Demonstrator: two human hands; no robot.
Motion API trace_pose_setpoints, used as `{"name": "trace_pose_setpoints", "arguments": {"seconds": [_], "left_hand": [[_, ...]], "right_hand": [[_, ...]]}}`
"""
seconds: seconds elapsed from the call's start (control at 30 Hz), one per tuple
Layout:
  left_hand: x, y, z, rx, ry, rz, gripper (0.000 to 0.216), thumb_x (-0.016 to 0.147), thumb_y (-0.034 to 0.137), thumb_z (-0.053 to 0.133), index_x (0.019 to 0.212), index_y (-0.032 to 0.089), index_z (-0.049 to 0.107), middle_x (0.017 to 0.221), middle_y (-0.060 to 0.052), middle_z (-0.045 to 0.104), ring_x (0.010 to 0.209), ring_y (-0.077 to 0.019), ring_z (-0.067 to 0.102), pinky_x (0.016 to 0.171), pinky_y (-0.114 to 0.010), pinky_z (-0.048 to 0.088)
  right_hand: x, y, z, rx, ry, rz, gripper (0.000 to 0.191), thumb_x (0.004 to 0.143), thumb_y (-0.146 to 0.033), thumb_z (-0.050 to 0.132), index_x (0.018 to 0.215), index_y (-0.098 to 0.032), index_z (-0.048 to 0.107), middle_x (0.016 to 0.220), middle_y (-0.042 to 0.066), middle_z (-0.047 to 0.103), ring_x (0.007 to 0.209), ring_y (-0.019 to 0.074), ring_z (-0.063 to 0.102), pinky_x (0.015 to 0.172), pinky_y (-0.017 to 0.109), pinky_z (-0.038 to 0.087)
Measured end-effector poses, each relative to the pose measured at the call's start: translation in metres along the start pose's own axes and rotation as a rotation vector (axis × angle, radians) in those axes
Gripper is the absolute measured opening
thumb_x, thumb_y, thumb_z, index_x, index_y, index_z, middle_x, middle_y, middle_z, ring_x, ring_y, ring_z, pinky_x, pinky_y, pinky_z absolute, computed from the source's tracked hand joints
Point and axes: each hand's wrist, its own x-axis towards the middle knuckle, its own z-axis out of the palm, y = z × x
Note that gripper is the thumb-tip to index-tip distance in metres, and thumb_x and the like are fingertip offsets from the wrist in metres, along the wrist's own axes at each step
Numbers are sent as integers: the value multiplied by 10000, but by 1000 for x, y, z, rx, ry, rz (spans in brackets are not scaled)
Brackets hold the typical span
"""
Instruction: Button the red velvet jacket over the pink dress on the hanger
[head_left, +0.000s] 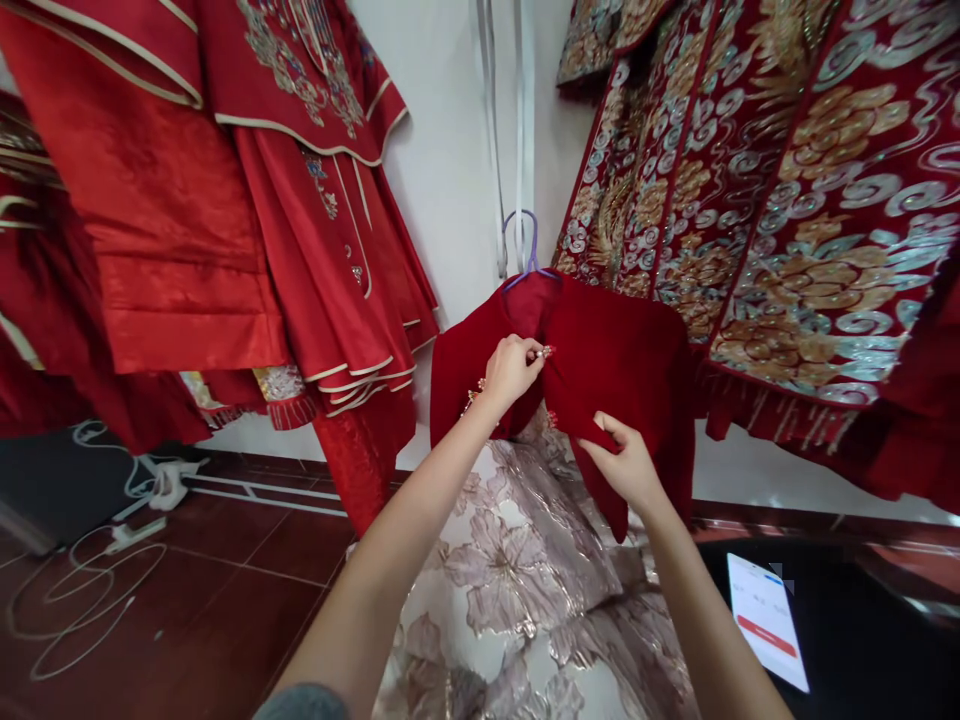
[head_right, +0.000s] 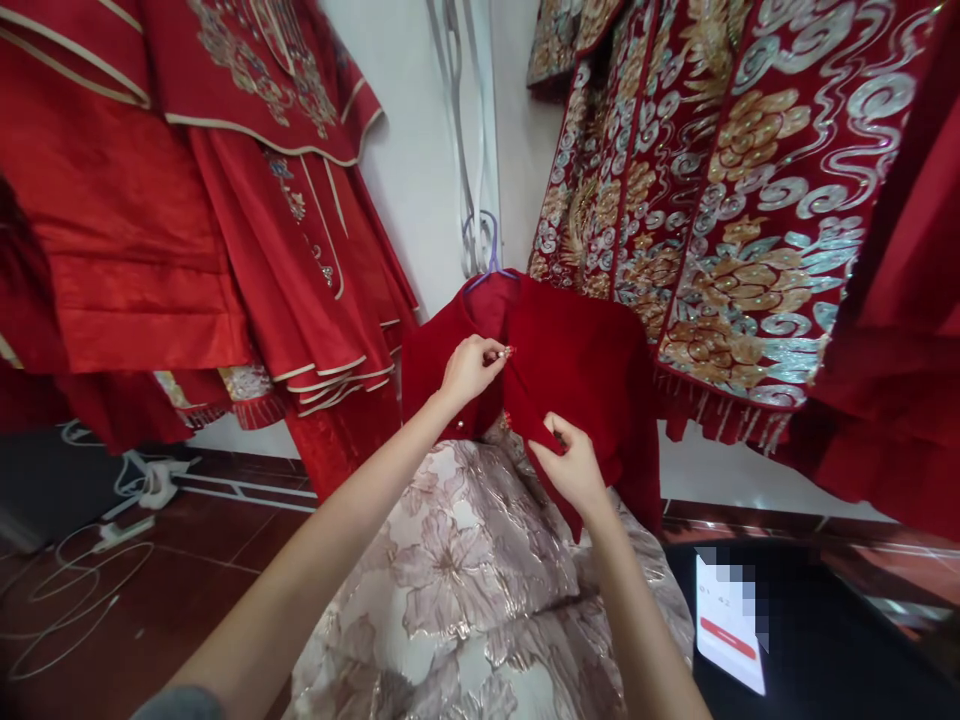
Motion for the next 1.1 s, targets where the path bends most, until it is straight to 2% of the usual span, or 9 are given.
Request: {"name": "trace_pose_setpoints", "arguments": {"seconds": [0.1, 0.13, 0.23, 0.3, 0.37, 0.53, 0.73, 0.9, 1.1], "left_hand": [[7, -4, -9, -68, -31, 68, 111, 770, 195, 640, 852, 186, 714, 830, -38, 646, 719, -129, 571, 723, -241, 444], [9, -5, -13, -80, -25, 80, 106, 763, 199, 651, 844, 185, 718, 853, -41, 651, 728, -127, 573, 729, -241, 446], [15, -5, -23, -38, -46, 119, 67, 732, 204, 683, 786, 189, 720, 885, -46, 670, 799, -150, 578, 768, -257, 446], [19, -3, -29, 30, -86, 133, 52, 714, 205, 696, 761, 201, 717, 853, -38, 686, 830, -173, 577, 773, -274, 441], [23, 1, -32, 78, -131, 129, 56, 704, 200, 698, 756, 214, 714, 826, -28, 697, 834, -187, 584, 759, -287, 439], [35, 3, -30, 76, -269, 52, 105, 646, 178, 728, 737, 222, 700, 783, 0, 707, 761, -177, 626, 714, -281, 441], [49, -4, -31, 78, -334, 31, 120, 605, 177, 755, 699, 225, 698, 745, 24, 715, 754, -156, 638, 693, -256, 423], [48, -8, -30, 60, -303, 47, 89, 641, 197, 743, 720, 222, 710, 741, 28, 713, 751, -145, 633, 687, -243, 417], [36, -11, -24, 162, -234, 116, 93, 770, 314, 669, 778, 235, 720, 785, -15, 707, 760, -175, 616, 734, -271, 411]], "right_hand": [[-3, -11, -3, 15, -102, 69, 230, 766, -365, 633, 700, -201, 485, 719, -9, 521, 700, 142, 505, 664, 244, 423], [-5, -15, -3, 36, -195, 88, 224, 763, -378, 646, 739, -204, 507, 743, -4, 541, 713, 146, 523, 672, 250, 441], [-12, -27, -5, 125, -584, 121, 257, 749, -368, 681, 927, -216, 576, 913, 30, 614, 823, 163, 585, 755, 288, 499], [-16, -30, -6, 128, -727, 141, 350, 735, -357, 699, 1045, -228, 599, 1061, 58, 626, 928, 182, 603, 836, 332, 512], [-18, -29, -8, 79, -735, 167, 383, 730, -357, 706, 1082, -233, 617, 1129, 72, 624, 974, 194, 608, 869, 365, 514], [-17, -17, -11, 36, -689, 271, 365, 746, -393, 684, 1057, -210, 631, 1129, 99, 633, 934, 200, 634, 843, 387, 527], [-19, -4, -11, 47, -670, 307, 335, 722, -403, 701, 979, -193, 658, 970, 87, 683, 846, 189, 651, 774, 362, 544], [-19, 0, -3, 5, -665, 264, 326, 711, -406, 717, 962, -202, 675, 900, 67, 690, 821, 183, 648, 751, 333, 542], [-18, -8, 21, -46, -719, 221, 278, 749, -382, 684, 964, -206, 659, 882, 61, 691, 800, 191, 652, 710, 324, 541]]}}
